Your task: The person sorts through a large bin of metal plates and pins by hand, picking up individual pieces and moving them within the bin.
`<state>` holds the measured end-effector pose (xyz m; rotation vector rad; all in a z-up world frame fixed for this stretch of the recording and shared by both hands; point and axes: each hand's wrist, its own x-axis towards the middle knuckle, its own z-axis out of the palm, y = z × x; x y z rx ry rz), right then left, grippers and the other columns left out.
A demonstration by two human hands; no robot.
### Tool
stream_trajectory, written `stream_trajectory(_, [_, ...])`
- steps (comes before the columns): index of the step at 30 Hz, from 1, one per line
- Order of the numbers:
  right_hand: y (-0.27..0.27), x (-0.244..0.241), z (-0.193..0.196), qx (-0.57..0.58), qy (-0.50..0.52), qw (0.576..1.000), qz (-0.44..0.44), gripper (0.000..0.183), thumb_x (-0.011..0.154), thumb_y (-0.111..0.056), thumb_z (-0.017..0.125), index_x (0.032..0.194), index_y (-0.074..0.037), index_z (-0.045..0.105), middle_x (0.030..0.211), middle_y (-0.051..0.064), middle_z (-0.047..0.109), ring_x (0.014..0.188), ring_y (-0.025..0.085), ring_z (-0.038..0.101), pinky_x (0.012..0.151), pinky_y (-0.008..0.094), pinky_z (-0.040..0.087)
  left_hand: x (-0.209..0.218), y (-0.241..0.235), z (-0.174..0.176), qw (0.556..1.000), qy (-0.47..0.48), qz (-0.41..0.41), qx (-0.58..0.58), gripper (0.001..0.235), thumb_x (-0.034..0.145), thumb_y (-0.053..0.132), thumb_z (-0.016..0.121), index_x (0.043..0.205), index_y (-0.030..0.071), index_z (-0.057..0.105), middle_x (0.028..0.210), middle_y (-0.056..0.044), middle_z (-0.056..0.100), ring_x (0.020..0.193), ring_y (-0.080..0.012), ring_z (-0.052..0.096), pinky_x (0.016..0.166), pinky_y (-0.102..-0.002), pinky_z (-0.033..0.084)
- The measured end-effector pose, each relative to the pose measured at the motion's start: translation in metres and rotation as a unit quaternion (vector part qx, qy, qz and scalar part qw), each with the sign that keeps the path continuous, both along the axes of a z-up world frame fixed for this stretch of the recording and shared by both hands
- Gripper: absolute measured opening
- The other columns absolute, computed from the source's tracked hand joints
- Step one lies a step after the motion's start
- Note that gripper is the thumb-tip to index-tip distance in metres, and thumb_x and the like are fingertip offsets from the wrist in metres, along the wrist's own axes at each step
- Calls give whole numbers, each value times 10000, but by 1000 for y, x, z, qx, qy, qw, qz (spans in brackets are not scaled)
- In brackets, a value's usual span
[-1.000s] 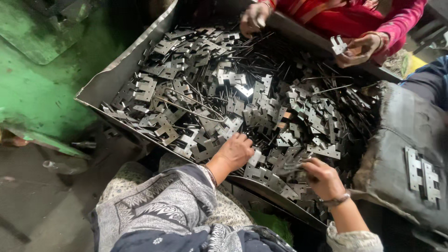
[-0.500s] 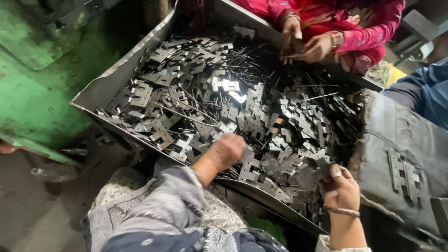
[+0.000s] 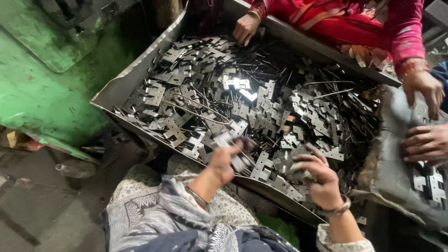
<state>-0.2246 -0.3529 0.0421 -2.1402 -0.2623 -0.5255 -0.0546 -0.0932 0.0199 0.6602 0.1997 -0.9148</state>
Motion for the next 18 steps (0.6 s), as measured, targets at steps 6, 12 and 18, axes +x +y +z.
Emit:
stream_trajectory(6, [76,18,16,-155,59,982,86,394,749,25,765,1119,-110,772,1502,301,500,1300,350,608,976,401,537,-61,-33,-29,983,80,-97,-131,460,990,539,480,1128,136,653,950,-53,752,812,-198,693,593,-349,551])
stream_trajectory(12, [83,-11,-41,-38,156,982,-102,536,798,51,678,1324,-45,640,1213,123,743,1061,262,761,900,366,629,-77,-66,-13,975,-52,-127,174,594,894,542,698,1219,105,462,1134,-120,619,1001,-263,634,890,-491,542])
stream_trajectory(18, [-62,-40,-7,542,69,822,-163,418,870,74,603,1288,74,620,1170,177,694,932,234,710,822,357,620,-11,-27,-12,532,-669,-180,487,716,831,473,813,1295,5,532,1222,-220,564,1050,-380,588,911,-493,512])
